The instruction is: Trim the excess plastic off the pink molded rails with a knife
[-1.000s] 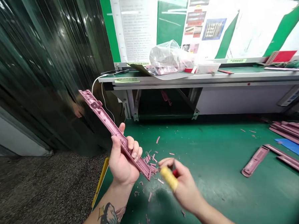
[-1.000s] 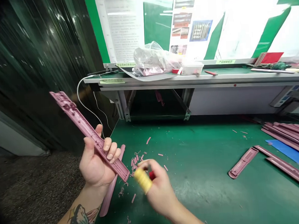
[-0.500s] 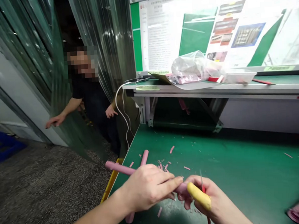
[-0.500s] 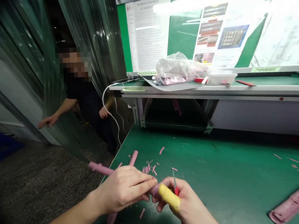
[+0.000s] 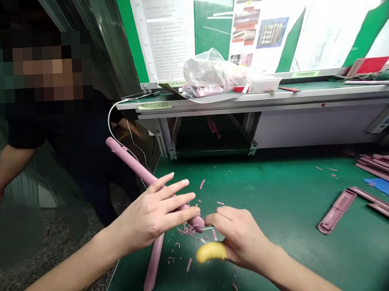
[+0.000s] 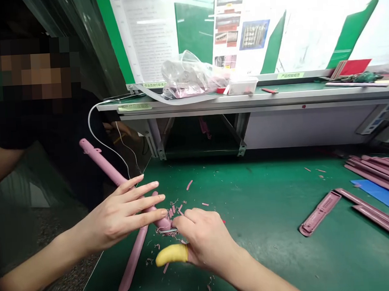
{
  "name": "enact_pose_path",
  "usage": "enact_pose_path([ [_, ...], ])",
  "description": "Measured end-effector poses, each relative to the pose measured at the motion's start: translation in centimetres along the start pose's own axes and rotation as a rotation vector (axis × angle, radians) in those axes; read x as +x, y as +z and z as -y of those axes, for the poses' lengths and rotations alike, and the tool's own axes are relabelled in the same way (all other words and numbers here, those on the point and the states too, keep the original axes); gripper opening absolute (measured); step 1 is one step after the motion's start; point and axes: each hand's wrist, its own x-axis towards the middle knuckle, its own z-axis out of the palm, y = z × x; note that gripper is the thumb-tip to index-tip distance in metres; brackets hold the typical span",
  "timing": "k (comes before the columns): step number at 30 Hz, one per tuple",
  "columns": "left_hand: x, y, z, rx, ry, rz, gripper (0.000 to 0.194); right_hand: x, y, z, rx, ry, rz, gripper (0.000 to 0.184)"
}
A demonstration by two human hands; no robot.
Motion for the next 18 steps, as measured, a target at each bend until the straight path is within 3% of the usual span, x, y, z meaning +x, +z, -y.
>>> enact_pose_path([
  [4,0.6,-0.4,-0.2,-0.041,0.030,0.020,0.047,1.3,0.3,-0.4,-0.251,-0.092,-0.027,0.054],
  [11,0.3,-0.2,-1.9,-0.061,-0.094,-0.074,0.050,0.9,-0.3,-0.5,-0.257,-0.152,-0.059,0.051],
  [18,-0.1,1.0,-5.5,-0.226,-0.369,-0.199,0.053,0.7,-0.6,0.0,-0.237,-0.111,-0.137,0.048],
])
